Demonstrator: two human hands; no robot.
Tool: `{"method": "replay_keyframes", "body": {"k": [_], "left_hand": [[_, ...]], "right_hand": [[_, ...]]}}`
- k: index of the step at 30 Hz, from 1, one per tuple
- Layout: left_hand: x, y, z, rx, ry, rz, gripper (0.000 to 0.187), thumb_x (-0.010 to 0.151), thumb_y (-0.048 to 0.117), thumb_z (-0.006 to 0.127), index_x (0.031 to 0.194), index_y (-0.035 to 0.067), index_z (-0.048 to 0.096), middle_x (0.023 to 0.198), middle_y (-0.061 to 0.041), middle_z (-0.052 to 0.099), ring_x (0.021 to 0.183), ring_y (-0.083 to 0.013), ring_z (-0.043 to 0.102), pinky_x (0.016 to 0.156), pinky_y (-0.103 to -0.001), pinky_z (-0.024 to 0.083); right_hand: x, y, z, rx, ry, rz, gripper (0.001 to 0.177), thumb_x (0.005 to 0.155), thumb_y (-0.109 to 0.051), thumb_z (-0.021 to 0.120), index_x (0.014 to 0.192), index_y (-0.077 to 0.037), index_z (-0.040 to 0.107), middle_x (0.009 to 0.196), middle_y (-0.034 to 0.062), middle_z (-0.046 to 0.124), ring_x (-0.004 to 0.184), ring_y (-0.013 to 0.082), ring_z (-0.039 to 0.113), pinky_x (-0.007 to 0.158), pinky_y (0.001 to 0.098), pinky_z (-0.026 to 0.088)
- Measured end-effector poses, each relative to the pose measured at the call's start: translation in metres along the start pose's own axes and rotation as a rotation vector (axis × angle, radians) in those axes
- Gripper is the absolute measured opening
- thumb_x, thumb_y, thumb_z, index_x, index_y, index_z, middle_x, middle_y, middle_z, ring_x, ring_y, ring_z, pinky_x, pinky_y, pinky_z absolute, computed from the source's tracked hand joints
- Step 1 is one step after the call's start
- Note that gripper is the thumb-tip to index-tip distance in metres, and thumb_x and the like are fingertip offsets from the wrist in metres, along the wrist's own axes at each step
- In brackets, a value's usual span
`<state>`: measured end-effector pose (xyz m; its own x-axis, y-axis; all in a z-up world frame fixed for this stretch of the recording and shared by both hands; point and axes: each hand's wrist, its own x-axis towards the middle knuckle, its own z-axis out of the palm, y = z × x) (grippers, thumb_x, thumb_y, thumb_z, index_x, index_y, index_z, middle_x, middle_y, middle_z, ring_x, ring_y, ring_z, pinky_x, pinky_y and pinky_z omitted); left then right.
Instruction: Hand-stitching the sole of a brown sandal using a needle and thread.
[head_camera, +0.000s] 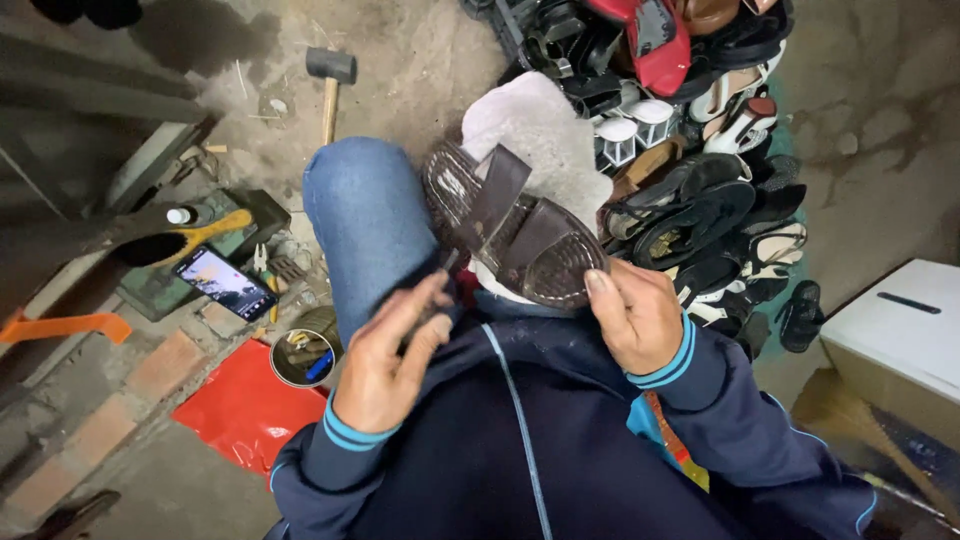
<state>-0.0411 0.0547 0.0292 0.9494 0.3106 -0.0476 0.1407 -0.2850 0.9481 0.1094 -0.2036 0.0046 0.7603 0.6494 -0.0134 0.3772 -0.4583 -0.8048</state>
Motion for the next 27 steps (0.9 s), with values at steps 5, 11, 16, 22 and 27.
{"method": "replay_keyframes", "body": {"k": [5,11,16,22,27], "left_hand": [[0.001,0.021,0.007,0.021,-0.227,-0.003,0.047,0.101,0.016,0.064,0.147,0.012,0.054,0.109,-0.004,0.072,0.095,-0.0165,0.072,0.092,-0.028,0.054],[0.019,0.034,0.029,0.283,-0.086,0.058,0.027,0.098,0.019,0.067,0.123,0.016,0.075,0.085,-0.002,0.074,0.064,-0.0307,0.072,0.054,-0.043,0.058],[0.028,0.038,0.036,0.474,-0.062,0.063,0.026,0.102,0.026,0.062,0.121,0.019,0.077,0.078,-0.001,0.069,0.055,-0.0323,0.067,0.048,-0.044,0.055],[0.034,0.042,0.041,0.603,-0.079,0.052,0.026,0.102,0.031,0.061,0.119,0.023,0.078,0.076,0.001,0.068,0.048,-0.0275,0.065,0.046,-0.039,0.056],[0.036,0.043,0.045,0.682,-0.087,0.053,0.027,0.102,0.033,0.060,0.119,0.021,0.077,0.075,0.003,0.067,0.046,-0.0238,0.065,0.047,-0.038,0.056]], "right_hand": [[0.016,-0.026,-0.002,-0.105,-0.100,-0.018,0.043,0.110,-0.025,0.039,0.071,-0.007,0.045,0.062,0.0073,0.039,0.050,0.0264,0.037,0.053,0.0419,0.030],[0.009,0.001,0.003,0.052,-0.034,-0.023,0.045,0.109,-0.022,0.044,0.070,-0.011,0.063,0.059,0.0098,0.062,0.050,0.0336,0.061,0.052,0.0369,0.054],[0.007,0.013,0.002,0.063,-0.018,0.003,0.047,0.110,-0.023,0.041,0.072,-0.008,0.065,0.059,0.0124,0.064,0.049,0.0350,0.061,0.049,0.0384,0.053],[0.009,0.013,0.000,0.069,-0.022,-0.003,0.047,0.110,-0.024,0.041,0.074,-0.009,0.066,0.058,0.0126,0.062,0.047,0.0341,0.059,0.047,0.0379,0.051],[0.019,0.003,-0.003,0.059,-0.017,-0.012,0.046,0.110,-0.024,0.044,0.068,-0.010,0.059,0.055,0.0112,0.056,0.044,0.0312,0.054,0.045,0.0350,0.047]]}}
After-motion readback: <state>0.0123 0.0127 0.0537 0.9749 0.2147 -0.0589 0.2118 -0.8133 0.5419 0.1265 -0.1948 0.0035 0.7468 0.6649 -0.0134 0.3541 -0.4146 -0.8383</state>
